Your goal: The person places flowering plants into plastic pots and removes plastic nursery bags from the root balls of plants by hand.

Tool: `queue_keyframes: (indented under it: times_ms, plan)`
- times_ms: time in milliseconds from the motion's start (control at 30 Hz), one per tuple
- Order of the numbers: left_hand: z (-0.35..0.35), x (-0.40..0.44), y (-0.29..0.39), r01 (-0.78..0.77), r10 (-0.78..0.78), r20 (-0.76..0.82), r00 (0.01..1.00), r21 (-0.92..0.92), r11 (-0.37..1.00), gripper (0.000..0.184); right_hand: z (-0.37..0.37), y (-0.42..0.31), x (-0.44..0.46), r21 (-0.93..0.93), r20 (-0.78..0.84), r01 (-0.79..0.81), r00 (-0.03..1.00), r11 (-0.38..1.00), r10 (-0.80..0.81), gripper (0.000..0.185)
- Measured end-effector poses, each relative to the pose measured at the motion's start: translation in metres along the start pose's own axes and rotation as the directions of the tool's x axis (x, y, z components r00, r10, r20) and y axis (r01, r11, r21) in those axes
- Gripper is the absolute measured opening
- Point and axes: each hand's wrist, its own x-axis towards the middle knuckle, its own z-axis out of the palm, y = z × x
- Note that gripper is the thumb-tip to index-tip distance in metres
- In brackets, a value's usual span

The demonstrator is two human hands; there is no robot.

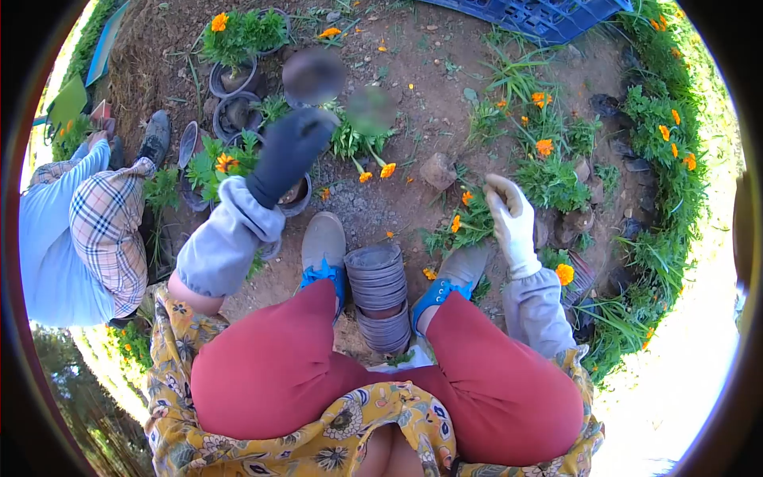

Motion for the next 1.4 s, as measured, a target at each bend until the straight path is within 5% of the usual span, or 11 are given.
queue_keyframes:
  times_ms: [67,200,300,533,933,1067,1133,1200,1300,1333,1400]
  plan:
    - [0.042,-0.030,-0.019,0.229,-0.143,0.457,0.878,-0.138,0.964,0.023,0.013,-0.011,0.004,-0.048,0.054,0.038,0.998,0.998,-0.035,0.025]
    - [0.103,-0.090,-0.056,0.179,-0.078,0.751,0.655,-0.055,0.982,0.029,0.041,-0.025,-0.008,0.018,0.217,-0.062,0.974,0.998,0.056,0.021]
    - [0.115,-0.113,-0.051,0.330,-0.126,0.764,0.632,-0.118,0.937,0.030,0.053,-0.029,-0.029,-0.111,0.403,0.081,0.915,0.991,-0.030,0.021]
    - [0.151,-0.109,-0.048,0.163,-0.153,0.648,0.746,0.046,0.986,0.034,0.067,-0.001,-0.062,-0.286,0.620,0.269,0.784,0.920,-0.037,0.025]
    - [0.175,-0.128,-0.088,0.072,-0.112,0.363,0.925,0.123,0.990,0.028,0.062,0.004,-0.075,-0.318,0.767,0.024,0.594,0.948,0.242,0.061]
    - [0.158,-0.098,-0.079,0.389,-0.366,0.221,0.904,-0.072,0.918,0.029,0.056,0.014,-0.079,-0.168,0.777,0.091,0.624,0.981,0.075,0.055]
    - [0.148,-0.088,-0.077,0.280,-0.270,0.324,0.907,0.017,0.960,0.029,0.028,-0.033,-0.055,-0.166,0.825,-0.194,0.509,0.967,0.244,0.045]
    - [0.126,-0.078,-0.054,0.273,-0.200,0.387,0.900,-0.143,0.951,0.028,-0.001,-0.063,-0.044,-0.099,0.648,-0.467,0.640,0.879,0.413,0.031]
    - [0.102,-0.071,-0.035,0.146,-0.052,0.357,0.933,-0.242,0.959,0.026,-0.039,-0.046,-0.028,-0.449,0.237,-0.120,0.939,0.885,0.248,0.029]
    - [0.096,-0.069,-0.030,0.081,0.005,0.329,0.944,-0.249,0.965,0.025,-0.052,-0.011,-0.026,-0.720,0.259,0.253,0.962,0.646,-0.088,0.042]
    - [0.084,-0.065,-0.017,-0.003,0.050,0.343,0.938,-0.135,0.991,0.020,-0.050,0.004,-0.028,-0.884,0.194,0.119,0.973,0.453,0.124,0.052]
